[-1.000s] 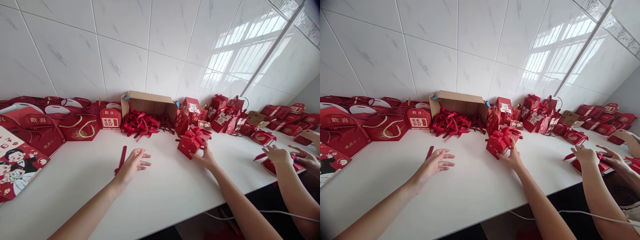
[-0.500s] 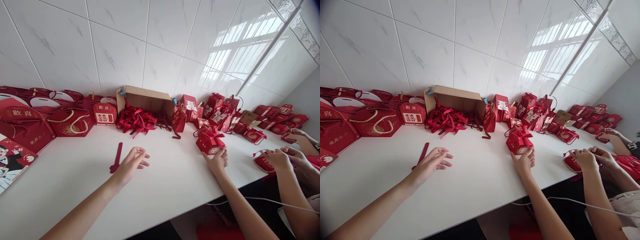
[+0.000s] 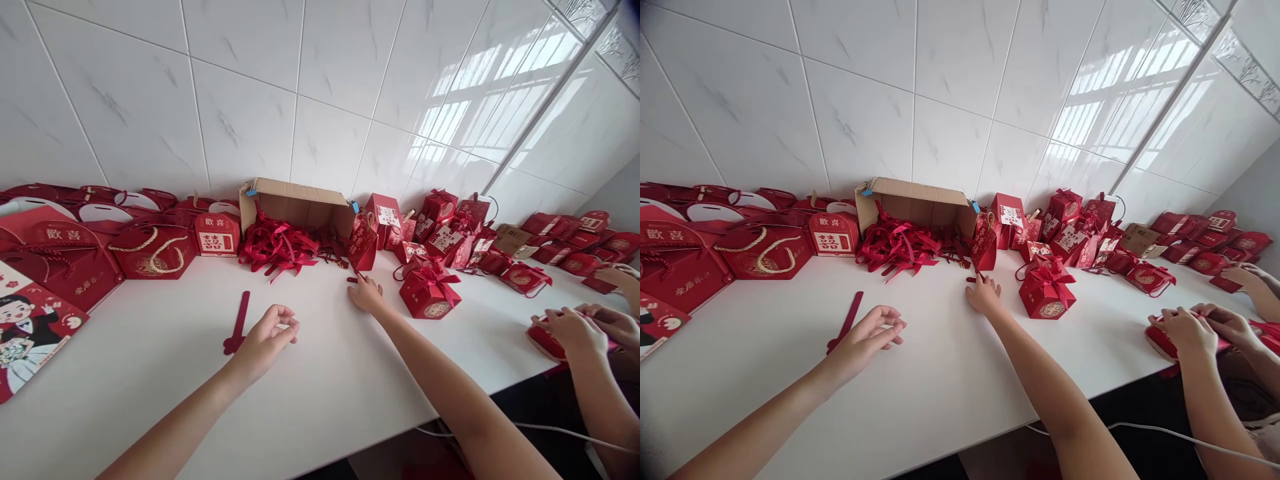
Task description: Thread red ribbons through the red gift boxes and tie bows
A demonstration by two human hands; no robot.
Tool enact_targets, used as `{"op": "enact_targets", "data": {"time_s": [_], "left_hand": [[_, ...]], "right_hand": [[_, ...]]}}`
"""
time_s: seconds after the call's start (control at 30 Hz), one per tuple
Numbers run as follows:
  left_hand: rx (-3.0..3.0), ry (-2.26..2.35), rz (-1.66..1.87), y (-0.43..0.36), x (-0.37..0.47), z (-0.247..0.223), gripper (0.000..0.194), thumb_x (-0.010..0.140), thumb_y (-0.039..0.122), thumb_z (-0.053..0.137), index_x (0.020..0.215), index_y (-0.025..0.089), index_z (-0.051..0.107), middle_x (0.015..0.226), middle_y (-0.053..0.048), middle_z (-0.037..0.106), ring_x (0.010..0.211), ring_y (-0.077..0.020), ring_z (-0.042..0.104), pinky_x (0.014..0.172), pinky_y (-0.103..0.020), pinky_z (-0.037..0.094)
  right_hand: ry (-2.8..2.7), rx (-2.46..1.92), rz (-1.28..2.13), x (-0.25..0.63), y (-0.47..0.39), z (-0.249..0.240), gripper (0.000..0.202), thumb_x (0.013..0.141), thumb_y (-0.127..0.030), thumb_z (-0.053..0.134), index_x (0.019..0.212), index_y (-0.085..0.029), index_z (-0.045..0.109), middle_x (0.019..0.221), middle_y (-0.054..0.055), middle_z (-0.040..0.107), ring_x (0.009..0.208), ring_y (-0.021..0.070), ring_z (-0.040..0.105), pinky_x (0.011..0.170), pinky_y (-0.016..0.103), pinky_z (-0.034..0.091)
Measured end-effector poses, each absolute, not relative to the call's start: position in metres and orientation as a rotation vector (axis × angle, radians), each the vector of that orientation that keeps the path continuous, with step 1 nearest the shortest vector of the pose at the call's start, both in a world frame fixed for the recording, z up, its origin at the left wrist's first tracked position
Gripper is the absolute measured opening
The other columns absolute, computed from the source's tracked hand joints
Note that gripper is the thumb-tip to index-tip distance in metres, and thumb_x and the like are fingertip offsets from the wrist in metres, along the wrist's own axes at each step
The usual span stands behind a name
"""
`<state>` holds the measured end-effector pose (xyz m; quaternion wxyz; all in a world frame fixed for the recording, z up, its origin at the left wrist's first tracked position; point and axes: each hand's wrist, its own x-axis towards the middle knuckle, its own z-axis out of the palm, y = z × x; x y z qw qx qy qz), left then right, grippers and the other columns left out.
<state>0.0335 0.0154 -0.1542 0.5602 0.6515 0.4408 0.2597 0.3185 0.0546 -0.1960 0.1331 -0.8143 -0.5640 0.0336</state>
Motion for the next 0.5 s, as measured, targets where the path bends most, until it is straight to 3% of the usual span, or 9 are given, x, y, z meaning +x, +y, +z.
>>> {"op": "enact_targets", "data": {"time_s": [0.07,0.13,0.33,0.5], "left_hand": [[1.532,1.042,0.62,0.016,0.032,-0.155,0.032,0.08,0.05,0.054,0.097,0.024,0.047,0.113,-0.007,0.061,0.095,-0.0238,0.066,0.087,-0.04,0.047],[1.565,1.059,0.615,0.017,0.031,-0.155,0.031,0.08,0.049,0.054,0.097,0.024,0.047,0.109,-0.006,0.061,0.092,-0.0227,0.064,0.084,-0.038,0.047],[1.827,1.191,0.54,0.015,0.028,-0.154,0.027,0.084,0.051,0.047,0.094,0.026,0.048,0.089,-0.001,0.057,0.068,-0.0165,0.053,0.064,-0.03,0.042],[1.968,1.319,0.496,0.02,0.025,-0.158,0.026,0.084,0.05,0.045,0.098,0.029,0.05,0.093,0.0,0.058,0.069,-0.0175,0.055,0.059,-0.029,0.04]], "right_hand": [[-1.712,-2.319,0.138,0.306,0.074,-0.192,0.038,0.092,-0.037,0.052,0.124,-0.017,0.053,0.128,0.013,0.054,0.115,0.0265,0.054,0.098,0.051,0.042],[-1.796,-2.237,0.154,0.288,0.084,-0.191,0.032,0.091,-0.036,0.055,0.117,-0.017,0.057,0.121,0.009,0.059,0.105,0.0214,0.059,0.092,0.045,0.048],[-1.84,-1.997,0.115,0.261,0.081,-0.204,0.024,0.093,-0.026,0.047,0.107,-0.02,0.066,0.12,0.007,0.064,0.112,0.0211,0.057,0.103,0.041,0.038],[-1.782,-1.88,0.14,0.275,0.082,-0.212,0.026,0.089,-0.026,0.048,0.1,-0.025,0.071,0.11,0.002,0.07,0.101,0.0215,0.063,0.09,0.035,0.045]]}}
